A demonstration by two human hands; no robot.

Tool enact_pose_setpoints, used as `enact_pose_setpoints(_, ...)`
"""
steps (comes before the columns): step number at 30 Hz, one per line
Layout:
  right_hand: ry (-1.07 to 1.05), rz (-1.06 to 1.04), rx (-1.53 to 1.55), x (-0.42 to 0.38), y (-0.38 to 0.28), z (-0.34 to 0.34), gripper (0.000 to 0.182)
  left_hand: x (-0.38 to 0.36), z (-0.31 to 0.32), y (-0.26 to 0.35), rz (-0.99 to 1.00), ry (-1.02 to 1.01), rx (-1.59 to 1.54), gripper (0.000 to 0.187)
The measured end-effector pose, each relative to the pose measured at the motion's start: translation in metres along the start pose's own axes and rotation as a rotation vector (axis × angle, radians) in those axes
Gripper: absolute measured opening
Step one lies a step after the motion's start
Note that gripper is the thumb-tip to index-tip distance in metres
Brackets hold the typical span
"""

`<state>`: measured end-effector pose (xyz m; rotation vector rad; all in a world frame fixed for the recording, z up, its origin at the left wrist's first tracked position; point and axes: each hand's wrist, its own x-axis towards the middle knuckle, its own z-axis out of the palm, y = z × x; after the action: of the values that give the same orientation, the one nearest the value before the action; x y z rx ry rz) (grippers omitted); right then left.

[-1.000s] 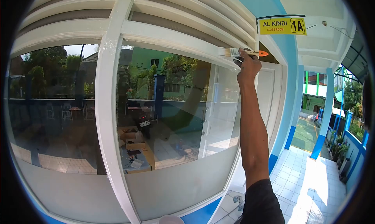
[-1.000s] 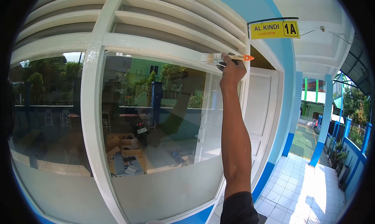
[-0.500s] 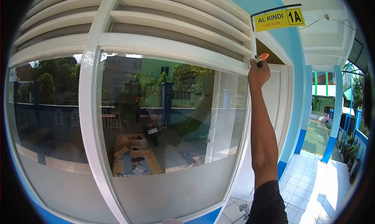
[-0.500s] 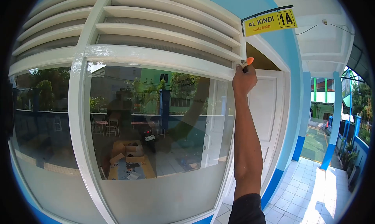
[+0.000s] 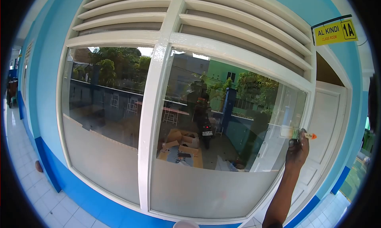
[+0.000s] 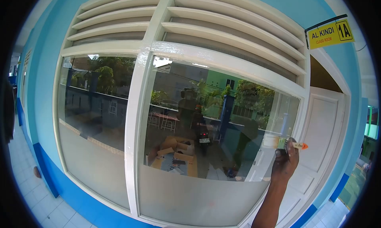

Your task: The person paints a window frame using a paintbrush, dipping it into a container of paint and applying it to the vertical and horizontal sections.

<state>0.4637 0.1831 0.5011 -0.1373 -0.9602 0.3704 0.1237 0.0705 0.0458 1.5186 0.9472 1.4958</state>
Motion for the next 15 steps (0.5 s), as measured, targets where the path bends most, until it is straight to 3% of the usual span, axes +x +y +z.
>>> enact_pose_setpoints(1,-0.016,0.138,-0.032,-0.040,0.011,-0.032,0.019,-0.004,-0.004,0.006,0.024,0.020,0.068,0.069)
enact_pose_setpoints(2,0.128,0.244,-0.020,-0.085,0.026,-0.048,0.026,-0.010,-0.009,-0.014,-0.029,-0.012,-0.012,0.072)
enact_pose_setpoints(5,0.375,0.787,-0.001,-0.223,0.057,-0.145,0.025,-0.031,-0.027,-0.033,-0.144,-0.033,-0.271,0.074)
enact_pose_setpoints(6,0.430,0.941,0.095,-0.269,0.056,-0.170,0.013,-0.040,-0.035,-0.035,-0.184,-0.045,-0.356,0.075)
enact_pose_setpoints(7,0.384,0.910,0.154,-0.334,0.093,-0.282,0.038,-0.049,-0.043,-0.035,-0.225,-0.059,-0.442,0.076)
enact_pose_setpoints(8,0.405,0.968,0.097,-0.408,0.077,-0.307,0.029,-0.060,-0.053,-0.032,-0.270,-0.074,-0.527,0.076)
enact_pose_setpoints(9,0.420,1.016,0.050,-0.474,0.058,-0.328,0.024,-0.072,-0.064,-0.024,-0.218,-0.109,-0.376,0.076)
enact_pose_setpoints(11,0.486,1.092,0.010,-0.587,0.024,-0.357,0.032,-0.100,-0.088,-0.003,-0.119,-0.208,-0.080,0.075)
enact_pose_setpoints(14,0.885,1.175,0.076,-0.662,-0.060,-0.290,0.026,-0.150,-0.118,-0.027,-0.370,-0.197,-0.587,0.085)
enact_pose_setpoints(15,1.006,1.201,0.110,-0.678,-0.080,-0.271,0.024,-0.166,-0.129,-0.024,-0.371,-0.216,-0.551,0.087)
